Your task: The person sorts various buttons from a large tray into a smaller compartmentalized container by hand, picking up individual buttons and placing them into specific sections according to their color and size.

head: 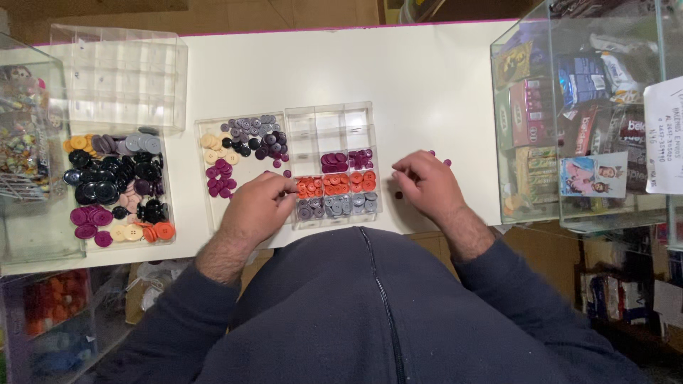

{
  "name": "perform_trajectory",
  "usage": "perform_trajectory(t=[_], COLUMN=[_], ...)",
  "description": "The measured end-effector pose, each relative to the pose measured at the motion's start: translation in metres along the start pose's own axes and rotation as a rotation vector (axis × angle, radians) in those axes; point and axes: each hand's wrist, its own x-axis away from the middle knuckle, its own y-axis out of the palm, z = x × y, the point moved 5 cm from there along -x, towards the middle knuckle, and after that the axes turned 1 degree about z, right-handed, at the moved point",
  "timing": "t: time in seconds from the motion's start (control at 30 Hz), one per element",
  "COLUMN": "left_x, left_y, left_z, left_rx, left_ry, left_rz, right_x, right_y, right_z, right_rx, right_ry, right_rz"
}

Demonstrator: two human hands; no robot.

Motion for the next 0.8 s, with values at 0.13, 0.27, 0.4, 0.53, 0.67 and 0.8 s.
perform_trajectory(t=[0.13, 0.27, 0.4, 0.53, 0.67, 0.8], left_x=[-0.038, -0.071, -0.059, -0.025, 0.005, 0.009], left_y=[0.024, 0.024, 0.015, -0.003, 0.000, 0.010], left_z=[0.045, 0.079, 0.051, -0.032, -0.082, -0.074], left_rx=[-0.064, -0.104, -0.089, -0.166, -0.159, -0.205], left_ry=[0.098, 0.313, 0.215, 0.027, -0.181, -0.098], left_rz=[-0.025, 0.079, 0.112, 0.285, 0.143, 0.117], right_x=[0.039, 0.038, 0.040, 0.034, 0.035, 0.036], right_y=[0.002, 0.007, 0.019, 0.028, 0.030, 0.025], right_z=[0.027, 0.019, 0.015, 0.034, 0.047, 0.051], right_rx=[0.054, 0.286, 0.431, 0.435, 0.487, 0.523], right_ry=[0.016, -0.017, -0.057, 0.001, 0.128, 0.183], right_rz=[-0.012, -0.170, -0.202, -0.281, -0.344, -0.358])
